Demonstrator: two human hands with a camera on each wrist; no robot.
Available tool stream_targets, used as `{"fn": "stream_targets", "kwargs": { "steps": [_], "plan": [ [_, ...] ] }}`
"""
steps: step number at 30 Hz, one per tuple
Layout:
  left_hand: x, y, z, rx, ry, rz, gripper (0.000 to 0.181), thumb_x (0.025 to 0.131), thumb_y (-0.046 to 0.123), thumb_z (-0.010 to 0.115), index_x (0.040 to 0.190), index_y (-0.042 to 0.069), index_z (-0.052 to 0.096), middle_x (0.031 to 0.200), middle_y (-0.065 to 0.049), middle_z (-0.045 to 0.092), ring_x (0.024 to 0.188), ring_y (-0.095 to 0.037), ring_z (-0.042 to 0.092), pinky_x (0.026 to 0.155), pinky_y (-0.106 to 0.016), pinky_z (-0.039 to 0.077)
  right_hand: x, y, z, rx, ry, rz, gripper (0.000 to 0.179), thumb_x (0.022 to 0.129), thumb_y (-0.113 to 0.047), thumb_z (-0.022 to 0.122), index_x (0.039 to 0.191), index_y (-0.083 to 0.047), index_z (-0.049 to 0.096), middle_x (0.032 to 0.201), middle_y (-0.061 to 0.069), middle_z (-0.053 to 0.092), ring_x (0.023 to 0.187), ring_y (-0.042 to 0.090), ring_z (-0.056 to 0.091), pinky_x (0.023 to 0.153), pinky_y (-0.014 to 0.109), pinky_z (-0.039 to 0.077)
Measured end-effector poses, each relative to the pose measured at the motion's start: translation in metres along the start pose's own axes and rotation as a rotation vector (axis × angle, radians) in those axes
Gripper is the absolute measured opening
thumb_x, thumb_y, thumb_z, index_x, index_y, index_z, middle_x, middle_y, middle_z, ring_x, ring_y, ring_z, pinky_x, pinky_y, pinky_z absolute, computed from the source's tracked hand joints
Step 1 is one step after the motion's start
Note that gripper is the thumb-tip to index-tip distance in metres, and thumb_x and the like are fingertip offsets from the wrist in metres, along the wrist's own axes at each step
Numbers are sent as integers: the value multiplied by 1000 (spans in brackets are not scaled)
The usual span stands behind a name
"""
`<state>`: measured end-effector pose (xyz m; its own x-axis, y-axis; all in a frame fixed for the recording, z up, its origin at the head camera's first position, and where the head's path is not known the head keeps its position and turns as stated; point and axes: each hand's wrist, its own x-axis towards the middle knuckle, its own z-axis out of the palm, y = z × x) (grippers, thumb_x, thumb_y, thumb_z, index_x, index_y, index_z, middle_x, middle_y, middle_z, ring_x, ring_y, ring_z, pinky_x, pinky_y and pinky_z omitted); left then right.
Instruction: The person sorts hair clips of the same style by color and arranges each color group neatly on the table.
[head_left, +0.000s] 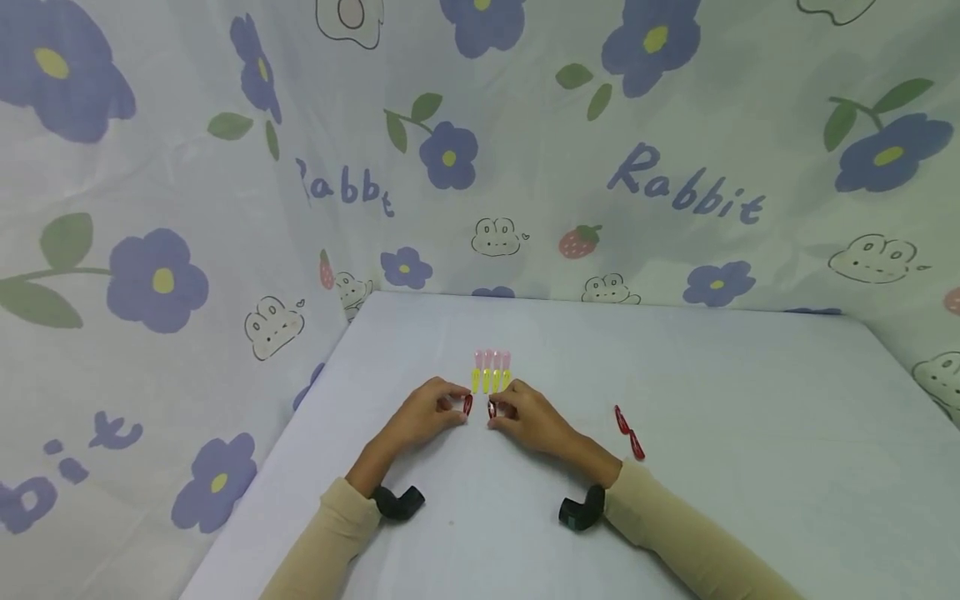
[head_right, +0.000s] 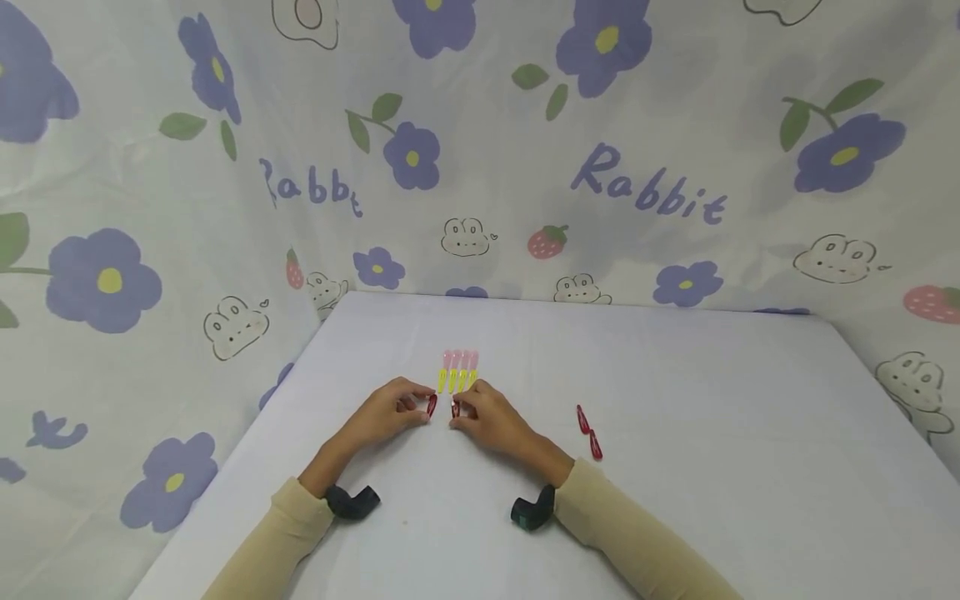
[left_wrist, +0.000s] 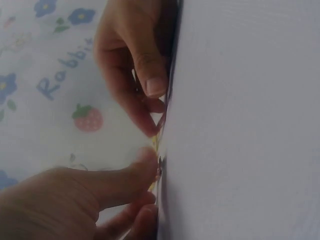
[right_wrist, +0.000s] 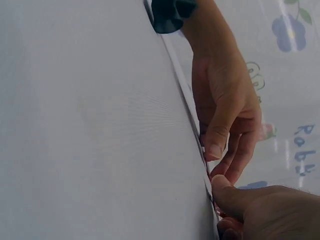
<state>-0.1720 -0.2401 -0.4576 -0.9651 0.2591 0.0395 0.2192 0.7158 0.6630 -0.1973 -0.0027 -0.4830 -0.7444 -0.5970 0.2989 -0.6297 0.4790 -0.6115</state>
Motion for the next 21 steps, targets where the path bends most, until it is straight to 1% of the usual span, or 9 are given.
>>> {"fn": "stream_targets", "kwargs": {
  "steps": [5,7,12,18,21],
  "plan": [
    [0,0,1,19,3,2,39,85,17,80,123,15,70,110,-1,64,94,-15,61,82,-34,51,1,0,-6,-2,-60,-23,45,85,-21,80,123,0,69,91,1,52,78,8,47,66,19,43],
    [1,-1,1,23,8,1,39,85,17,80,123,16,70,110,-1,64,95,-15,61,83,-34,52,1,1,-5,0,-69,-24,45,85,-21,80,124,0,68,91,0,52,79,8,48,67,19,44],
    [1,-3,3,26,12,6,39,85,16,80,122,16,70,106,-2,63,93,-15,60,81,-33,51,3,-1,-1,13,-58,7,44,83,-22,82,121,-3,68,91,0,53,78,8,49,67,19,45],
    [3,-2,7,66,35,24,39,85,17,80,123,16,69,102,-2,62,87,-12,56,77,-30,48,6,-8,3,9,-34,90,44,85,-24,81,123,-7,66,92,1,54,78,9,49,67,21,43],
    [5,1,9,63,43,30,39,85,18,80,123,15,69,98,-2,62,83,-11,55,74,-29,47,8,-10,4,2,-6,120,42,85,-24,81,122,-7,66,91,2,55,78,10,49,67,22,43]
  ]
}}
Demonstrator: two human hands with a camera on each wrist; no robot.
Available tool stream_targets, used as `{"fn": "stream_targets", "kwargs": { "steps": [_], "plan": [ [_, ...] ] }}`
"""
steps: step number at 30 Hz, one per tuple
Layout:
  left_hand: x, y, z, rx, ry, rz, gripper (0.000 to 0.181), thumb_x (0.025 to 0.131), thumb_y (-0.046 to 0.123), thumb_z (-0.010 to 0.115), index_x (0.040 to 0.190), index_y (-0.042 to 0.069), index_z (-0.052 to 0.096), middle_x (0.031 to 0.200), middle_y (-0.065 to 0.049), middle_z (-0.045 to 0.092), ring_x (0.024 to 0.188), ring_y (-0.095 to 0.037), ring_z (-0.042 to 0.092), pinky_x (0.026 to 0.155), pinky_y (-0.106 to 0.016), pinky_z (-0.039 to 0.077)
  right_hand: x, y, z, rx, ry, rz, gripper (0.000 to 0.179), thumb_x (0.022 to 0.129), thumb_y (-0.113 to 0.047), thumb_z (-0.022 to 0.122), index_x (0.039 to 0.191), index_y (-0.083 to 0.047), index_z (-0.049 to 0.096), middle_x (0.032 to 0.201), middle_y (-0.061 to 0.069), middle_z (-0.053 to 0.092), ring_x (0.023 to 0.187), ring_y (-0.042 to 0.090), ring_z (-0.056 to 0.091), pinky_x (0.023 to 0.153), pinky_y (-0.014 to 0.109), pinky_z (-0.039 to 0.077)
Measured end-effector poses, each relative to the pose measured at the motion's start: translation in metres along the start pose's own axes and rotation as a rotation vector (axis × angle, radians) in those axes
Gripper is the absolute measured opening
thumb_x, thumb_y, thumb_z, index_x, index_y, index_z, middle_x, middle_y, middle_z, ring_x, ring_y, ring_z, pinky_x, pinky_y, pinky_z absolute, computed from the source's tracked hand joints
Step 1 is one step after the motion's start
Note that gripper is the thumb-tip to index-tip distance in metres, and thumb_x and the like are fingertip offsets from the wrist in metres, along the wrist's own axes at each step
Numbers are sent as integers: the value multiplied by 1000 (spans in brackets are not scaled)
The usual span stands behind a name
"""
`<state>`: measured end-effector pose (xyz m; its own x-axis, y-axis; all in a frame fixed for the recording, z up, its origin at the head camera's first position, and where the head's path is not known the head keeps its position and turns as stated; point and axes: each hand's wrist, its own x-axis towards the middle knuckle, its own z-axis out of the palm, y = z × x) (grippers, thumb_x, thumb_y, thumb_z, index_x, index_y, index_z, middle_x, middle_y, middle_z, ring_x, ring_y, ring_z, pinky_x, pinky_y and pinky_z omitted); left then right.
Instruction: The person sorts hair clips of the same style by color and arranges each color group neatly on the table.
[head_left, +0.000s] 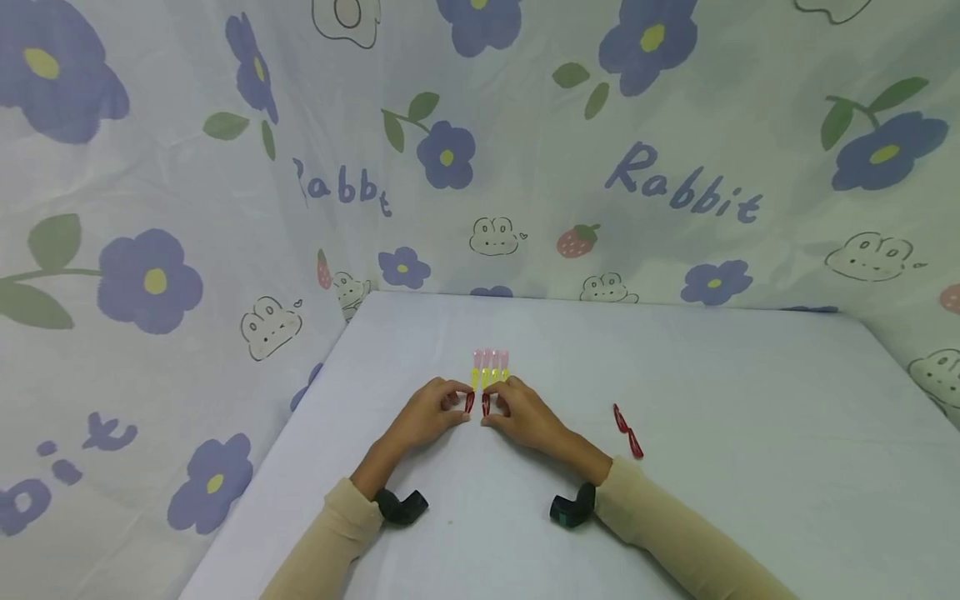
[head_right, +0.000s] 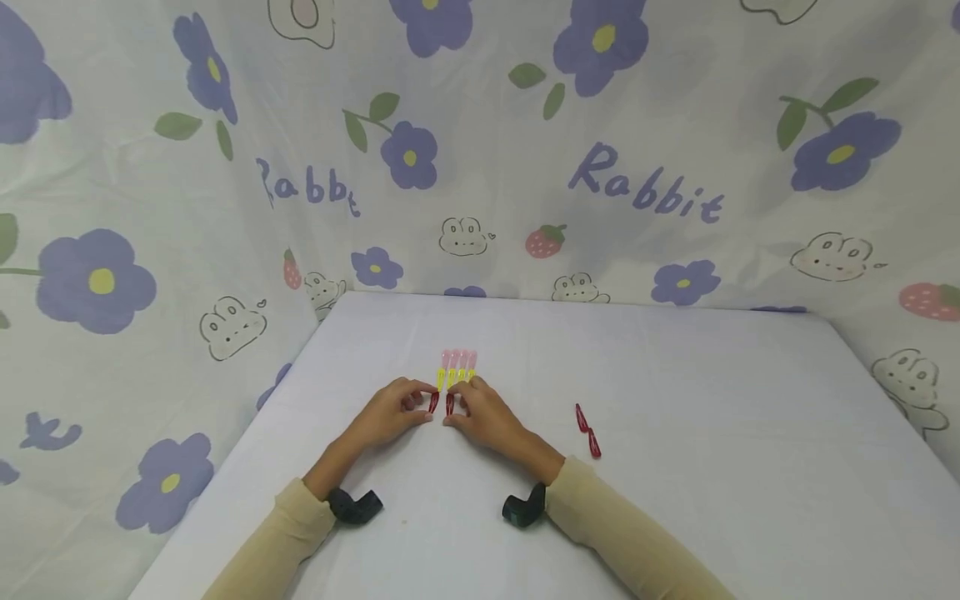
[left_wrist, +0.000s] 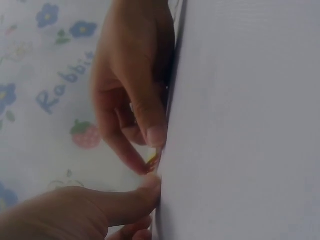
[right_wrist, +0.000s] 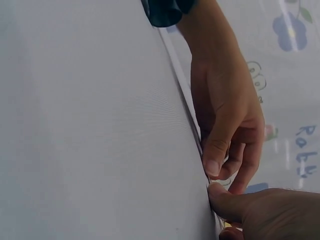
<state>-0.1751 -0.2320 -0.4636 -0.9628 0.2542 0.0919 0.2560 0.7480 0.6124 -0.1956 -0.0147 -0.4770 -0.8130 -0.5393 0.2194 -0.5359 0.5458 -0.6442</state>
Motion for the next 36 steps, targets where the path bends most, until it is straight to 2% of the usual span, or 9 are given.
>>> {"fn": "stream_targets", "kwargs": {
  "steps": [5,12,22,36],
  "plan": [
    [2,2,2,-3,-7,-16,39,86,19,80,123,16,69,93,0,62,80,-10,53,73,-29,46,2,-2,1,-19,31,25,41,84,-23,81,120,-8,66,89,3,56,77,10,49,66,22,42],
    [2,4,1,4,-4,-23,39,86,19,79,123,15,68,92,0,62,80,-11,54,72,-29,46,4,-4,2,-18,62,19,41,83,-22,82,118,-6,67,87,4,57,77,10,50,66,23,43],
    [1,4,0,2,-9,-49,40,86,20,80,124,16,68,91,2,62,80,-11,54,73,-30,46,4,-6,2,-29,37,25,43,85,-24,81,120,-5,67,90,5,57,78,12,50,66,23,42],
    [-1,3,-1,-1,-11,-30,39,87,21,79,124,14,69,92,1,62,80,-11,53,73,-30,46,3,-7,1,-38,32,9,42,85,-25,81,120,-5,68,91,6,57,79,12,49,66,24,41]
  ]
}}
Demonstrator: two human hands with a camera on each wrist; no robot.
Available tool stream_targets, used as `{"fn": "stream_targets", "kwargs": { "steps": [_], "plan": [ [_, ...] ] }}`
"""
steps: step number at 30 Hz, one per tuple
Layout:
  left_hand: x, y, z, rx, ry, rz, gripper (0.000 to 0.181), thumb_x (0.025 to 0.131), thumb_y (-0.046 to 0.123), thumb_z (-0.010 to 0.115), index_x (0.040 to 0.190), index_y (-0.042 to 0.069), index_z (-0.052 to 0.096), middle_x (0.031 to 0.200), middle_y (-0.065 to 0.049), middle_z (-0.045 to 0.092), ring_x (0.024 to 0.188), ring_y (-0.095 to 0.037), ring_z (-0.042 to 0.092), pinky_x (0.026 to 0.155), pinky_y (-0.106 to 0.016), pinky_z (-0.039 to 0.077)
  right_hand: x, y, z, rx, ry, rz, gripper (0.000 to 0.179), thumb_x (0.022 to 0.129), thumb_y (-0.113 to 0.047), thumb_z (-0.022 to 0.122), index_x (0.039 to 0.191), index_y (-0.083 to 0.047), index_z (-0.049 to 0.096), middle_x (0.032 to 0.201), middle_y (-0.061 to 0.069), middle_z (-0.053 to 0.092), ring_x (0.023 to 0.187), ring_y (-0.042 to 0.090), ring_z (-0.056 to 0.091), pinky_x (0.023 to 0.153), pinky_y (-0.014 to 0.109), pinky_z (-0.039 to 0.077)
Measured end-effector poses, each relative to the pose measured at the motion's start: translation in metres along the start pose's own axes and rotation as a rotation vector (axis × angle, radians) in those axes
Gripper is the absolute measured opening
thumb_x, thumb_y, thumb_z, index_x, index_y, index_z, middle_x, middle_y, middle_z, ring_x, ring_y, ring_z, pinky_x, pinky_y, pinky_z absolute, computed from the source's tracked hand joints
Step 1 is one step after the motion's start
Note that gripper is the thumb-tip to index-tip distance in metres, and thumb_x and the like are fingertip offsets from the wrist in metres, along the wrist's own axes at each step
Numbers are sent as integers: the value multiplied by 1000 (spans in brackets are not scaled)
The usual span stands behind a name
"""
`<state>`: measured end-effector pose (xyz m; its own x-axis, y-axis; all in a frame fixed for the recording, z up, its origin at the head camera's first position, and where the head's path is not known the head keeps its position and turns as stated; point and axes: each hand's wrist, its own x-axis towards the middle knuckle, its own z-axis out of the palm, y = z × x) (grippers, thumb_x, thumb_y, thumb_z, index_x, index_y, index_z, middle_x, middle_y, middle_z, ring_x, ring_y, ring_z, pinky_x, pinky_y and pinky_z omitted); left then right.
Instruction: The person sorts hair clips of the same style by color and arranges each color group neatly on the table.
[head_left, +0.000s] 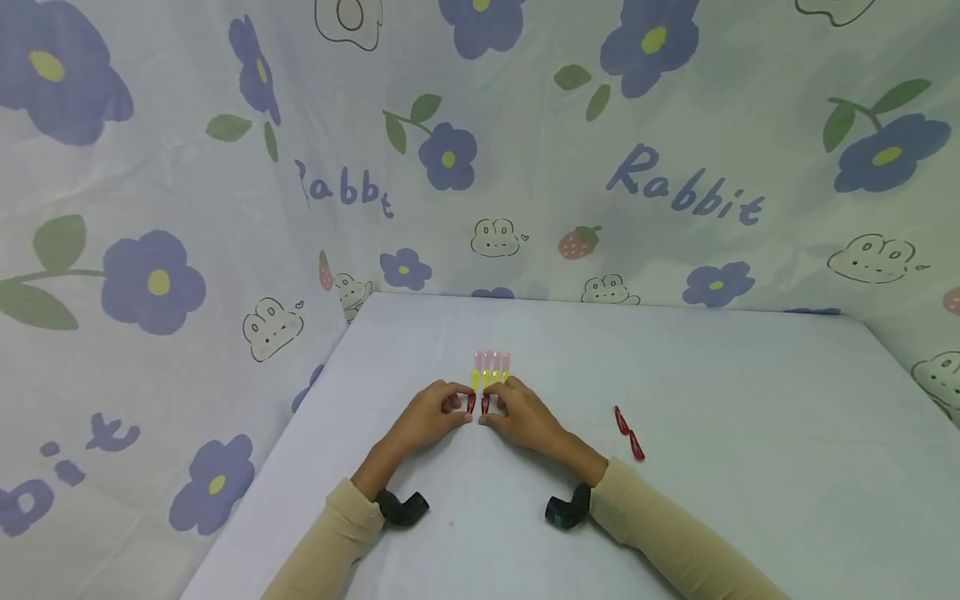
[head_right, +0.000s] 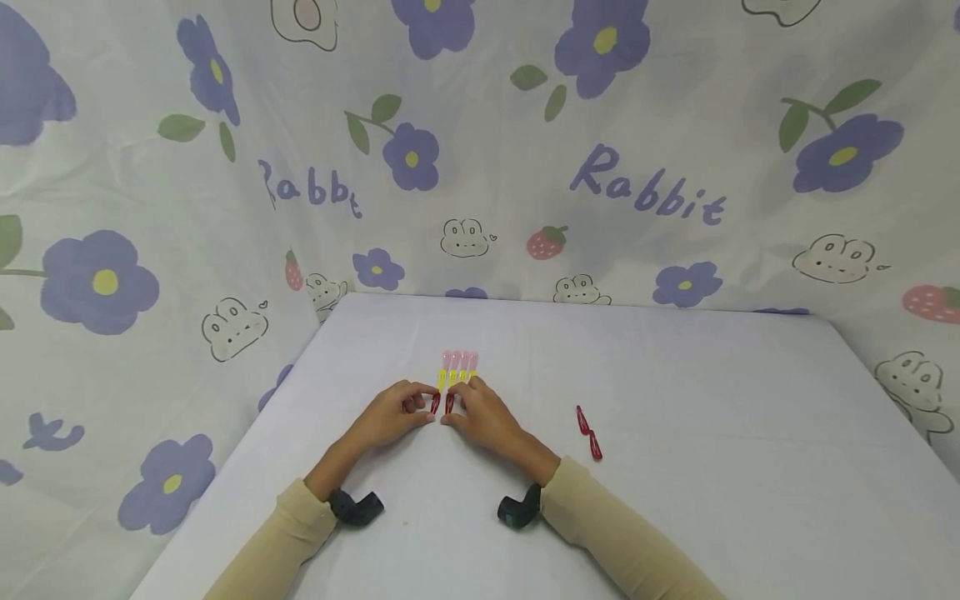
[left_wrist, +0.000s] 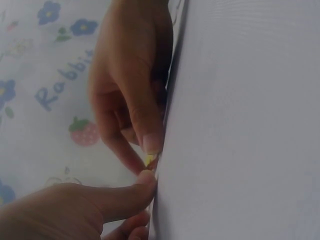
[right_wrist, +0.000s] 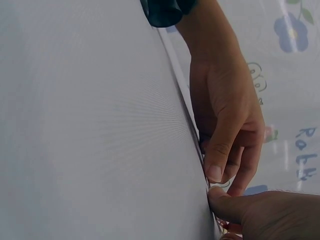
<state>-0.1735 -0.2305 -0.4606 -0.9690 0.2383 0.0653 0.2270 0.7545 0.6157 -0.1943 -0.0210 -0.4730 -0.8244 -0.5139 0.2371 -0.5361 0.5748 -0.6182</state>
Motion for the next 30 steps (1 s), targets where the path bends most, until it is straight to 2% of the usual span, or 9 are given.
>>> {"fn": "stream_targets", "kwargs": {
  "steps": [11,22,30],
  "plan": [
    [1,-2,2,9,-3,-1,39,88,21,78,124,15,69,94,2,63,81,-9,54,74,-28,46,-1,0,0,3,-15,26,44,86,-27,80,121,-5,67,93,4,56,79,11,49,67,23,42],
    [1,-2,1,8,-5,-9,38,88,21,78,125,16,69,93,3,62,81,-9,54,75,-29,46,-1,2,0,-6,-16,14,45,86,-29,80,122,-5,66,92,2,54,78,9,47,66,22,41],
    [1,0,0,2,-2,-10,39,88,20,78,125,14,68,93,2,62,81,-10,54,75,-30,46,1,2,-3,13,-28,4,46,87,-27,79,124,-5,66,93,5,57,80,12,51,68,25,43]
  ]
}}
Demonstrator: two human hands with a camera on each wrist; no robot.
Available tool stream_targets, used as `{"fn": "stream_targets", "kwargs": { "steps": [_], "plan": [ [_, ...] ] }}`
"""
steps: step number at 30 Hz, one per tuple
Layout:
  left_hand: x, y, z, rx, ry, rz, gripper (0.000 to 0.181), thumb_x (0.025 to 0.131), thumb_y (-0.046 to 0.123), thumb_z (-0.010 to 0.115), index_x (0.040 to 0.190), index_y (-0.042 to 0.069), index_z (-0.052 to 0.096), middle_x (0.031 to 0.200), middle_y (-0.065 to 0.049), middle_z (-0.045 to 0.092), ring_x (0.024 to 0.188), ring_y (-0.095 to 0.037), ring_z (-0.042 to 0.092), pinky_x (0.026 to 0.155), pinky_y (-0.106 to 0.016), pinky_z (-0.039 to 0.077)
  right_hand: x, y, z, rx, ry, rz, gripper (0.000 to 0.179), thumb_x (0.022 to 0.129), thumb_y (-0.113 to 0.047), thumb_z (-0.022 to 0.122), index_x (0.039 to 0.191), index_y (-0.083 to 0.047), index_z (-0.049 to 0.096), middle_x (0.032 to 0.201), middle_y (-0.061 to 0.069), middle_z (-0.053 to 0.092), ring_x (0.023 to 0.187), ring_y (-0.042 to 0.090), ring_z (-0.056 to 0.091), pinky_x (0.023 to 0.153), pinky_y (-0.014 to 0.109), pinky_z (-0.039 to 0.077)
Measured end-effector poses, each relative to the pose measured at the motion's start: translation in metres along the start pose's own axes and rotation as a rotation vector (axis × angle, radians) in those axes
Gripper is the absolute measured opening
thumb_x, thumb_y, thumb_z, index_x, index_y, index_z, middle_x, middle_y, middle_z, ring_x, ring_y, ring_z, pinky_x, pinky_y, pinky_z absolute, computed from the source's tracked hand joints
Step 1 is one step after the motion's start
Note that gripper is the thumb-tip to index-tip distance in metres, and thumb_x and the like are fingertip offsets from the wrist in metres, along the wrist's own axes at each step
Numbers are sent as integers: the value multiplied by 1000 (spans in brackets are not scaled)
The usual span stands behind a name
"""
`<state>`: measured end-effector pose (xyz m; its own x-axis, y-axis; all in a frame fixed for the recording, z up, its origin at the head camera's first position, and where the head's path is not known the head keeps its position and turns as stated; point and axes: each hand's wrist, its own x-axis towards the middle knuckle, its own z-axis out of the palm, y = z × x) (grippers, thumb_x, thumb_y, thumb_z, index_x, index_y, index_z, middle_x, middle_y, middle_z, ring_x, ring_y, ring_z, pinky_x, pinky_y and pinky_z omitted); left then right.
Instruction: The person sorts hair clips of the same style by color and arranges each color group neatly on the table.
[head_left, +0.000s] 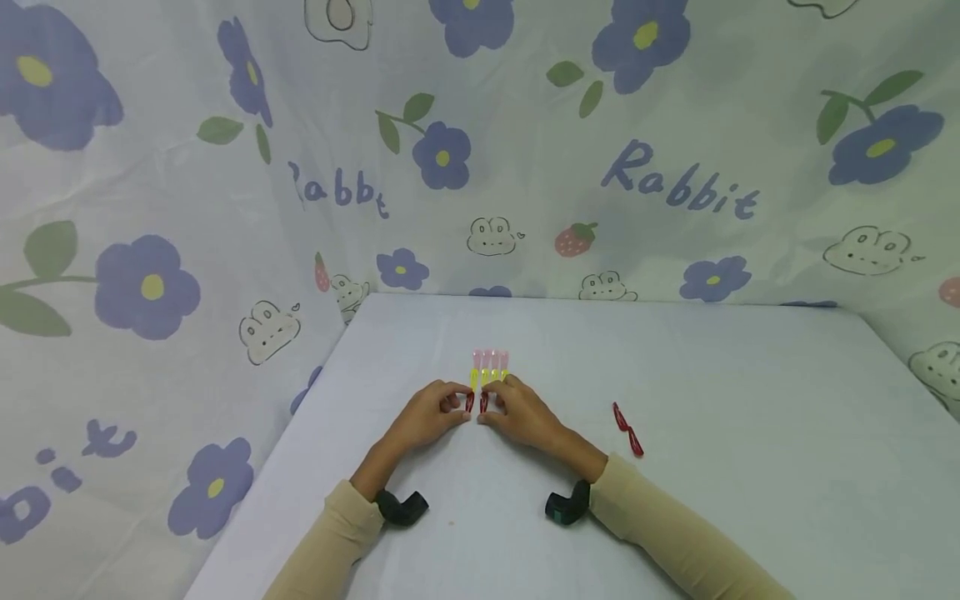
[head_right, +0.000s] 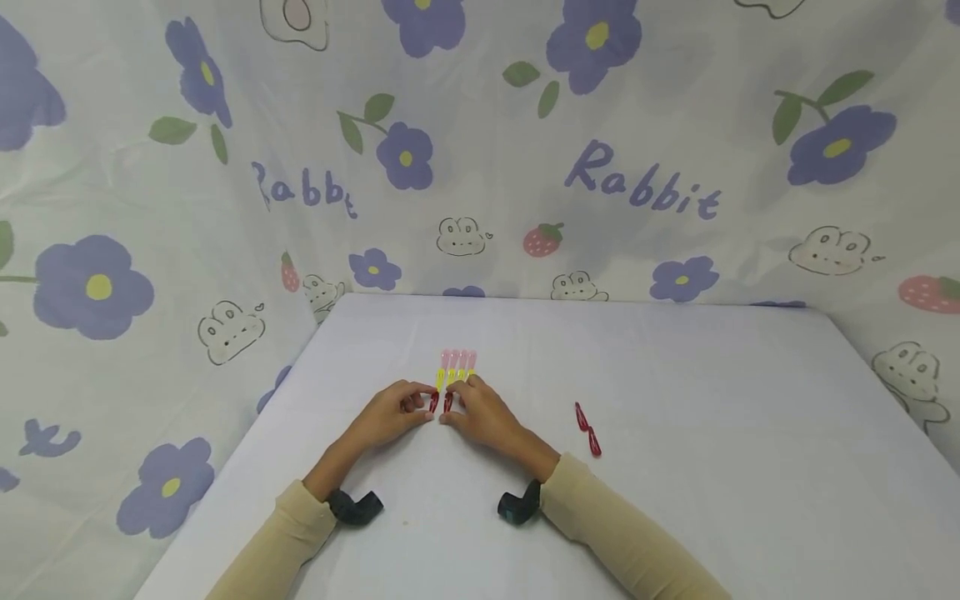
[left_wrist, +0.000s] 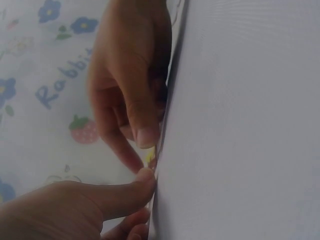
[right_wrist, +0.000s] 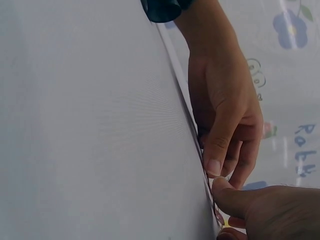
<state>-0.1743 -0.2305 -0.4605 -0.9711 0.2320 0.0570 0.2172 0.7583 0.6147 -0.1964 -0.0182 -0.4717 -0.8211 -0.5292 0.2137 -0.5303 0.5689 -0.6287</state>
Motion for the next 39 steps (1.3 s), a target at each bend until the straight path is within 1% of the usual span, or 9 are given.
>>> {"fn": "stream_targets", "kwargs": {
  "steps": [5,9,13,16,19,26,30,36,39],
  "plan": [
    [3,1,1,4,7,14,38,88,20,77,125,14,68,93,2,62,82,-10,55,75,-30,47,0,-1,-7,9,-25,13,46,88,-27,78,126,-6,63,98,8,60,85,14,56,72,28,46],
    [3,2,2,6,9,24,38,88,21,78,124,14,69,94,1,63,82,-10,55,75,-31,47,-4,-3,-20,13,-51,21,43,89,-24,77,127,-7,63,102,8,63,86,14,59,73,27,49],
    [2,2,3,0,-2,6,38,88,22,78,124,15,69,94,2,63,83,-11,55,76,-31,47,-14,-5,-43,21,-76,62,40,91,-20,75,127,-9,63,98,2,62,80,12,57,70,24,50],
    [1,1,4,-7,1,-9,38,87,21,78,124,16,69,94,2,62,83,-11,55,76,-32,47,-21,-6,-64,19,-73,95,38,91,-20,75,126,-8,64,94,-1,62,77,12,56,65,22,50],
    [0,-1,4,-6,8,-18,37,87,22,78,123,17,70,94,3,62,83,-10,55,75,-32,47,-30,-3,-83,8,-65,104,35,91,-19,75,124,-9,66,90,-2,64,75,12,56,62,22,51],
    [-1,-3,3,-7,12,-18,38,87,22,78,124,17,69,94,3,62,85,-10,56,77,-32,48,-59,13,-122,-54,-64,95,29,94,-20,71,121,-12,67,89,-3,66,73,10,56,58,24,50],
    [-1,-4,2,0,14,-19,38,87,21,78,124,17,69,94,3,62,84,-10,56,77,-31,48,-72,27,-140,-48,-36,105,26,94,-18,70,120,-10,67,90,1,67,71,10,56,56,24,49],
    [1,-4,2,-16,15,-1,37,87,20,78,123,16,69,93,2,61,83,-10,55,76,-32,47,-89,57,-150,-82,17,141,22,94,-15,69,115,-6,68,89,-1,68,78,11,58,62,23,49],
    [1,-3,4,-23,9,-2,37,87,20,78,123,16,69,93,2,61,83,-10,55,77,-32,47,-98,71,-150,-98,12,178,19,94,-15,69,109,-5,69,88,-1,68,78,12,58,63,24,49]
  ]
}}
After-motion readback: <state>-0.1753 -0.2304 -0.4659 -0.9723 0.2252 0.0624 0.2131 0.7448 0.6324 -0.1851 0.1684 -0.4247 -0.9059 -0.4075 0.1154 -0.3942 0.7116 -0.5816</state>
